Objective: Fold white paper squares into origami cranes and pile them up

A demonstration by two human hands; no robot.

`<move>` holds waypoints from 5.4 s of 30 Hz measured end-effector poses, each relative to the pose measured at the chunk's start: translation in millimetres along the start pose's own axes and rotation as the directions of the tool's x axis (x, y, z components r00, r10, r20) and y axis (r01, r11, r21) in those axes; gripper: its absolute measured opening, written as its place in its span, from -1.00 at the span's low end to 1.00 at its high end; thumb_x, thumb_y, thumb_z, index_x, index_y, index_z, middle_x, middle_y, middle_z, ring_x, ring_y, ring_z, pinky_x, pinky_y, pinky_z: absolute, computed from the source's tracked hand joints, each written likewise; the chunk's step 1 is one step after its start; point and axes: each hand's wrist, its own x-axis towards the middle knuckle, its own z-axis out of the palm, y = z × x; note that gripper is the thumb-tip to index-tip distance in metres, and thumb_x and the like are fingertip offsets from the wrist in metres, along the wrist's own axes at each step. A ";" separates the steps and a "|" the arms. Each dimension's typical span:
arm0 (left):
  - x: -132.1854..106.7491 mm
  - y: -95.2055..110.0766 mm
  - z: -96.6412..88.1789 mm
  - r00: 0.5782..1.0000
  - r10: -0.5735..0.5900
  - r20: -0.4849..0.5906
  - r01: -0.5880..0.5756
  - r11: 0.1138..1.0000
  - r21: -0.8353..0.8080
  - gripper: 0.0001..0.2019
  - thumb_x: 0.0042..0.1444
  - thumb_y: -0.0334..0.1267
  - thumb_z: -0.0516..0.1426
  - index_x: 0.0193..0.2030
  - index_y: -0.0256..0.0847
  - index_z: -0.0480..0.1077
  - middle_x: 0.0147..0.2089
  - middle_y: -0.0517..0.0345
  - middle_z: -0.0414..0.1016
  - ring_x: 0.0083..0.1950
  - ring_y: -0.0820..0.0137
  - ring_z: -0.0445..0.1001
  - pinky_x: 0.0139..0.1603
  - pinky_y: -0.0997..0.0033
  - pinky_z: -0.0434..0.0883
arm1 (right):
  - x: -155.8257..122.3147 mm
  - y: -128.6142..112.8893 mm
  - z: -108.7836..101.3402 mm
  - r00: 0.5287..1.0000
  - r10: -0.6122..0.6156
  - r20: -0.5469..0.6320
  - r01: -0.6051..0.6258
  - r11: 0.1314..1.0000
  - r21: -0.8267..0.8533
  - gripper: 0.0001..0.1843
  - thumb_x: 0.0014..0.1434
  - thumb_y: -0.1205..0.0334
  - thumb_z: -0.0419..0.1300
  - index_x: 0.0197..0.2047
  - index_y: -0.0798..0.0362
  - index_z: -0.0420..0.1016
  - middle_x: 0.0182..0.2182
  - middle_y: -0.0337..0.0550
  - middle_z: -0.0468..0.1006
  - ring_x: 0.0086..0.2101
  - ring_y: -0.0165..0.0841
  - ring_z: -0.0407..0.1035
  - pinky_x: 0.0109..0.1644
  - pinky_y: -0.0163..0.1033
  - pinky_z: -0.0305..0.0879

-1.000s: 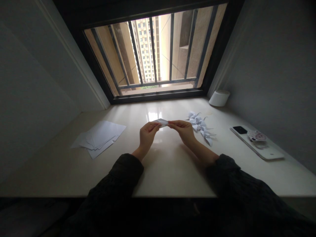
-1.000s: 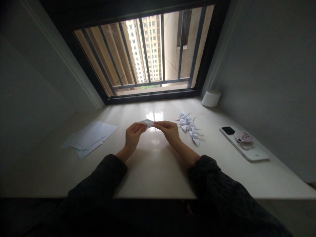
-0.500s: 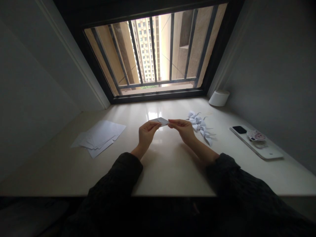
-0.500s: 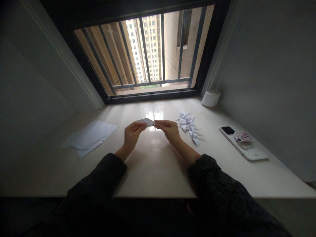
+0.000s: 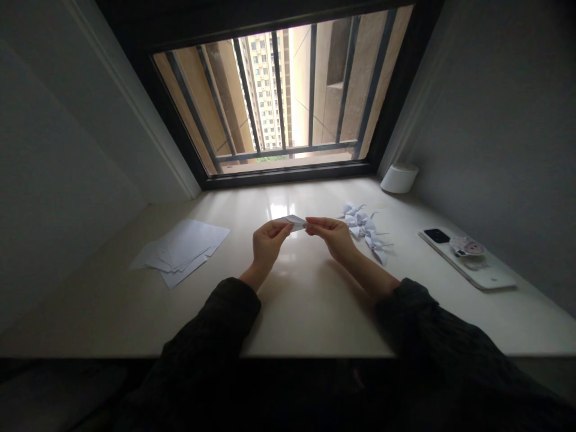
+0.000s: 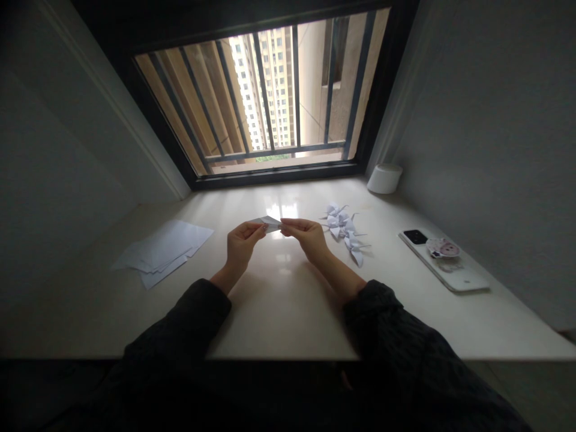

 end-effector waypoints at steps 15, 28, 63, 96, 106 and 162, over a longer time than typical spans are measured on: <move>-0.5 -2.4 3.3 0.996 -0.090 -0.018 0.088 0.993 -0.077 -0.76 -0.16 -0.17 0.33 -0.34 -0.22 0.54 -0.28 0.08 0.60 -0.27 0.37 0.54 -0.20 0.31 0.47 | 4.8 7.9 -4.0 1.000 -0.021 -0.003 0.021 0.999 0.041 -0.64 -0.27 0.15 0.46 -0.31 0.01 0.63 -0.49 -0.18 0.62 -0.45 -0.36 0.46 -0.19 -0.12 0.42; -0.9 0.8 2.0 0.993 -0.114 0.009 0.115 0.990 -0.082 -0.77 -0.18 -0.20 0.34 -0.36 -0.25 0.54 -0.31 0.07 0.60 -0.29 0.35 0.55 -0.18 0.27 0.48 | 5.7 3.6 -5.3 1.000 -0.015 -0.003 0.015 0.999 0.036 -0.63 -0.32 0.18 0.48 -0.33 0.00 0.64 -0.50 -0.19 0.62 -0.48 -0.39 0.45 -0.22 -0.15 0.41; -6.8 1.9 12.5 0.999 -0.039 0.008 0.040 0.994 -0.103 -0.48 -0.14 -0.23 0.33 -0.44 -0.15 -0.05 -0.58 0.33 0.45 -0.44 0.43 0.52 -0.32 0.44 0.46 | -5.7 4.2 2.4 0.985 0.147 0.085 -0.137 0.984 -0.114 -0.70 -0.19 0.05 0.40 -0.38 0.05 0.62 -0.44 -0.14 0.58 -0.41 -0.37 0.36 -0.36 -0.28 0.22; 5.0 -4.7 -7.1 0.988 -0.152 -0.015 0.149 0.981 -0.121 -0.45 -0.21 -0.16 0.36 -0.47 -0.16 -0.04 -0.53 0.26 0.46 -0.41 0.36 0.56 -0.33 0.41 0.47 | 1.4 -16.1 -13.6 0.827 0.286 0.484 -0.361 0.930 0.067 -0.70 0.01 0.06 0.24 -0.22 0.02 0.59 -0.12 -0.05 0.58 -0.07 -0.16 0.44 -0.03 -0.08 0.33; -2.9 -1.2 2.6 0.997 -0.040 0.063 0.042 0.998 -0.038 -0.51 -0.12 -0.18 0.31 -0.45 -0.15 -0.03 -0.56 0.31 0.44 -0.41 0.41 0.54 -0.34 0.44 0.45 | -5.7 3.1 -1.9 0.976 0.166 0.143 -0.135 0.970 -0.200 -0.62 -0.08 -0.11 0.30 -0.38 0.06 0.62 -0.39 -0.05 0.61 -0.32 -0.30 0.45 -0.27 -0.24 0.28; -7.6 12.0 -1.9 0.979 0.182 0.089 -0.202 0.863 0.463 -0.33 0.02 -0.15 0.24 0.28 0.09 0.11 -0.19 0.19 0.56 -0.30 0.37 0.56 -0.22 0.38 0.49 | -3.7 -0.1 -5.7 0.964 -0.243 0.110 0.266 0.911 -0.315 -0.70 -0.07 0.06 0.36 -0.21 -0.10 0.62 -0.26 -0.17 0.64 -0.24 -0.21 0.48 -0.19 -0.14 0.38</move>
